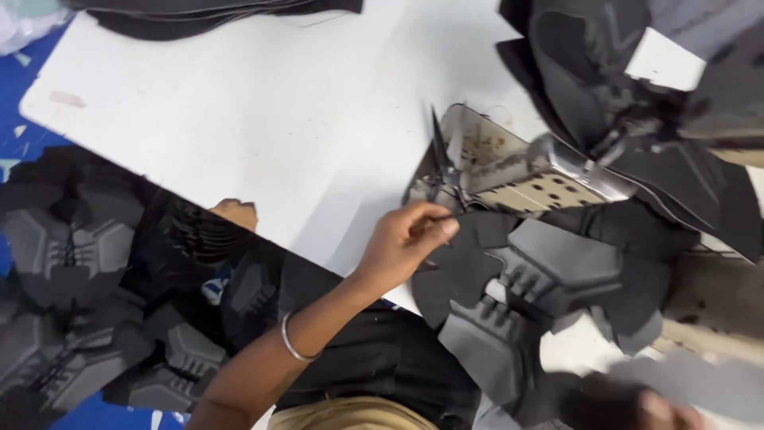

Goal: The person sews black and gray shoe components together using a sewing machine, guiding the material under the needle. They periodically use scissors to trim excess threads and fabric, then reposition the parts to continue stitching.

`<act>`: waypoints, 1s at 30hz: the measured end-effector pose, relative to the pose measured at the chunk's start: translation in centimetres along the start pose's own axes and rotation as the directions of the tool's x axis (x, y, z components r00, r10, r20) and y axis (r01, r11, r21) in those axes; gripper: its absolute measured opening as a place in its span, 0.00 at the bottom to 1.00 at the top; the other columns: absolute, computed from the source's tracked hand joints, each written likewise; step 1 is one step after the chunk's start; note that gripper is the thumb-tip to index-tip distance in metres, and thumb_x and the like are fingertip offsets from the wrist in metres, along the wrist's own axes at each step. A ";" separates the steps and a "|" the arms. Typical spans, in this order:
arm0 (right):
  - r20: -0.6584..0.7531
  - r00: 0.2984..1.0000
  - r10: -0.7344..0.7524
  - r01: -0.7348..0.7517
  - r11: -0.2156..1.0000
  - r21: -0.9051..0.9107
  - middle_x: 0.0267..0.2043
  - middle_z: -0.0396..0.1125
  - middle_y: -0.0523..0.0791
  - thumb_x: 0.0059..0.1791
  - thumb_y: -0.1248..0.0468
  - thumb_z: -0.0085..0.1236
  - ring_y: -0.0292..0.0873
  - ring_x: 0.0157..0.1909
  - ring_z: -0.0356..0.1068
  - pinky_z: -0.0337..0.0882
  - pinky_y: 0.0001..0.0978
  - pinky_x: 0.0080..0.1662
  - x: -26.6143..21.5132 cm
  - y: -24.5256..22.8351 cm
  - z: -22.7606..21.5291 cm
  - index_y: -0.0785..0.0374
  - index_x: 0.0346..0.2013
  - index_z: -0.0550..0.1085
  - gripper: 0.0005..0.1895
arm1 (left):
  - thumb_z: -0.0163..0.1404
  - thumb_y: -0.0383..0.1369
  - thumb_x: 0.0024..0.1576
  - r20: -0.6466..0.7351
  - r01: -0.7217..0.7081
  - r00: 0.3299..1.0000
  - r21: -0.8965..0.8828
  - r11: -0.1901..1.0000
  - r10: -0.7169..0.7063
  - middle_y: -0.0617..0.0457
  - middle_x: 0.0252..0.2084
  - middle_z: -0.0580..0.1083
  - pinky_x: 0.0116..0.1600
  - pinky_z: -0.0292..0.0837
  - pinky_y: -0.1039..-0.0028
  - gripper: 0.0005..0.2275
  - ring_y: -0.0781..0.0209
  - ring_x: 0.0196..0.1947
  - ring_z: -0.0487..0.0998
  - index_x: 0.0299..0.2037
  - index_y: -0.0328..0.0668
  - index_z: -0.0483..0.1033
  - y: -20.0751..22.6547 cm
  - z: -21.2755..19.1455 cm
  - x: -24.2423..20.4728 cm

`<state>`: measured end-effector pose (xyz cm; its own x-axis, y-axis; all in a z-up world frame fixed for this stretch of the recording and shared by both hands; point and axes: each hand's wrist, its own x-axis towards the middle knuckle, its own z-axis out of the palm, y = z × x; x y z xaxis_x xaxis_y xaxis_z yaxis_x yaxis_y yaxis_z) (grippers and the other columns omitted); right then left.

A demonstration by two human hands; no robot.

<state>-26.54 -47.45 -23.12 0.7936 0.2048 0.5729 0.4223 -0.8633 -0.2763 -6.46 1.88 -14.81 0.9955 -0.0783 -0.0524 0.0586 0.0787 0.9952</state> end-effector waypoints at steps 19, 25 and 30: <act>0.445 0.462 0.767 -0.779 0.112 0.617 0.26 0.70 0.43 0.51 0.71 0.62 0.32 0.25 0.64 0.63 0.22 0.32 24.2 -27.4 13.9 0.70 0.36 0.75 0.04 | 0.44 0.35 0.67 0.371 0.503 0.858 -0.462 0.730 -0.356 0.50 0.46 0.76 0.52 0.71 0.72 0.16 0.66 0.45 0.74 0.59 0.35 0.77 -2.0 -2.9 -1.5; 0.439 0.460 0.772 -0.787 0.125 0.605 0.26 0.71 0.42 0.51 0.70 0.62 0.32 0.26 0.67 0.66 0.23 0.32 23.6 -26.9 14.7 0.69 0.35 0.75 0.05 | 0.47 0.31 0.64 0.335 0.343 0.912 -0.306 0.888 -0.237 0.48 0.50 0.78 0.55 0.71 0.73 0.17 0.66 0.48 0.75 0.61 0.30 0.76 -2.2 -2.9 -1.5; 0.418 0.500 0.758 -0.764 0.159 0.626 0.27 0.71 0.42 0.51 0.69 0.63 0.32 0.26 0.67 0.66 0.23 0.32 23.2 -26.9 15.3 0.69 0.37 0.74 0.06 | 0.52 0.30 0.60 0.317 0.278 0.927 -0.230 0.933 -0.198 0.50 0.51 0.79 0.47 0.74 0.74 0.18 0.68 0.46 0.79 0.60 0.32 0.72 -0.5 -2.5 -1.2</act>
<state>-12.82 -12.44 -14.20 0.9005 -0.3588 -0.2456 -0.2650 -0.0052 -0.9642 -7.50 4.43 -15.48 0.8882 -0.4036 -0.2196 0.3485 0.2800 0.8945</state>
